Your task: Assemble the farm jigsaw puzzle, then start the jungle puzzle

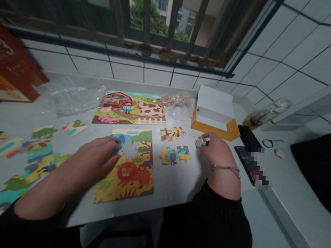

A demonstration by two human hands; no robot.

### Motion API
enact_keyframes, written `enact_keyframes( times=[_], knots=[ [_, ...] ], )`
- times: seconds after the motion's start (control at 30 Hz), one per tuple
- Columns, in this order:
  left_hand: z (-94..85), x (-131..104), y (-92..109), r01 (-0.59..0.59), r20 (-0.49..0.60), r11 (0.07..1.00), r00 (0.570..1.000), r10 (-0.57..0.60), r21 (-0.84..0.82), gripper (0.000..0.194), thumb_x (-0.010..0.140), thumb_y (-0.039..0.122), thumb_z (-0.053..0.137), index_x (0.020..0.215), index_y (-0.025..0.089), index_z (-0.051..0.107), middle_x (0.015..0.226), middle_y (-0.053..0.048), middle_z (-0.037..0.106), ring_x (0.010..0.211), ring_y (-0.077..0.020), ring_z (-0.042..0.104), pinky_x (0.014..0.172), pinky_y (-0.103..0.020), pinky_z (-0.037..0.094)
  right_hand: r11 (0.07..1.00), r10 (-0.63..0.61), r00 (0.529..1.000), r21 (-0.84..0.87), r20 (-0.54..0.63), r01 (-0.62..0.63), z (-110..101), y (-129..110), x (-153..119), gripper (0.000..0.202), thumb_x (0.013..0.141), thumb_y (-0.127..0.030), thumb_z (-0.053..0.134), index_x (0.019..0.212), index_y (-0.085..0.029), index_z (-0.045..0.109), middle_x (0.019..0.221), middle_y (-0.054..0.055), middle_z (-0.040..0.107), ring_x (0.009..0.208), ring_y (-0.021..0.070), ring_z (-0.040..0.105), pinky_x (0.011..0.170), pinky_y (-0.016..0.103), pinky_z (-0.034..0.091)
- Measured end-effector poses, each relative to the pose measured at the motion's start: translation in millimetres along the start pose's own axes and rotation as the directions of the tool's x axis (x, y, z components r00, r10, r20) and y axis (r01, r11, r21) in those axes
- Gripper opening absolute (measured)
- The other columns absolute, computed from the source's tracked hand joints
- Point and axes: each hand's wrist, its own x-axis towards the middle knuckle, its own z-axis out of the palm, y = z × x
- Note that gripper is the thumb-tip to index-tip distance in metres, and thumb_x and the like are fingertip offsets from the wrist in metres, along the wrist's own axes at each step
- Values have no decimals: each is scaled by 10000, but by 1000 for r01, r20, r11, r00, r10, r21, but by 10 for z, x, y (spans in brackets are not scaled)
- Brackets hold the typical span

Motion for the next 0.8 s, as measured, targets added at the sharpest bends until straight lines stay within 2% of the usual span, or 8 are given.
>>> enact_keyframes(
  times=[0.07, 0.13, 0.27, 0.33, 0.43, 0.53, 0.63, 0.8],
  knots=[
    [-6, -3, 2, -5, 5, 1000, 1000, 5, 5, 216, 1020, 307, 548, 1126, 199, 702, 1374, -187, 731, 1239, -395, 708, 1063, -570, 587, 997, -16, 999, 75, -29, 18, -28, -17, -1, 366, 846, -246, 803, 1209, -211, 776, 932, 59, 776, 798, 228, 704, 686, 318, 460],
    [-15, -6, 8, -6, 12, 1000, 1000, 6, 12, 203, 1030, 301, 550, 1125, 195, 695, 1373, -186, 730, 1246, -389, 708, 1069, -562, 587, 970, -74, 997, 232, 2, 71, -34, -75, -25, 345, 890, -287, 779, 1224, -203, 764, 858, 35, 736, 739, 208, 689, 652, 305, 466],
    [-39, -10, 26, 4, 40, 999, 999, -5, 32, 183, 1041, 313, 591, 1139, 190, 684, 1398, -189, 716, 1268, -391, 700, 1081, -557, 582, 836, -259, 960, 522, 101, 170, 31, -383, -157, 391, 952, -244, 690, 1343, -238, 700, 911, 12, 712, 724, 179, 706, 653, 285, 527],
    [-45, -12, 29, 0, 51, 1000, 999, -1, 29, 192, 1029, 327, 644, 1153, 187, 684, 1412, -193, 710, 1288, -398, 692, 1088, -556, 577, 797, -391, 911, 544, 133, 263, 98, -616, -244, 383, 980, -234, 665, 1360, -267, 694, 955, 12, 731, 750, 180, 710, 680, 291, 538],
    [-37, -21, 25, -12, 41, 1000, 999, 11, 19, 255, 994, 366, 742, 1167, 190, 680, 1437, -197, 701, 1313, -407, 681, 1084, -553, 576, 721, -599, 791, 512, 122, 466, 235, -974, -353, 350, 972, -149, 662, 1292, -266, 742, 1104, 36, 787, 942, 198, 723, 848, 323, 550],
    [-22, -30, 23, -4, 33, 1000, 999, 3, 27, 312, 970, 425, 805, 1148, 208, 667, 1439, -189, 704, 1300, -405, 682, 1066, -547, 578, 659, -690, 714, 506, 113, 557, 380, -1252, -433, 386, 956, -84, 658, 1285, -258, 760, 1182, 42, 796, 1008, 197, 703, 921, 337, 525],
    [-28, -31, 34, 4, 42, 1000, 999, -5, 22, 324, 966, 445, 819, 1129, 218, 658, 1429, -181, 710, 1299, -397, 681, 1064, -532, 572, 655, -691, 711, 526, 128, 542, 480, -1411, -501, 422, 950, -70, 663, 1326, -245, 738, 1130, 35, 787, 923, 178, 681, 876, 317, 505],
    [-57, -23, 58, 10, 67, 1000, 998, -11, 12, 305, 965, 438, 823, 1088, 218, 651, 1382, -166, 721, 1269, -391, 688, 1042, -525, 573, 678, -659, 745, 510, 102, 529, 536, -1484, -563, 367, 945, -128, 702, 1301, -217, 702, 1029, 22, 752, 850, 174, 649, 808, 302, 476]
  ],
)
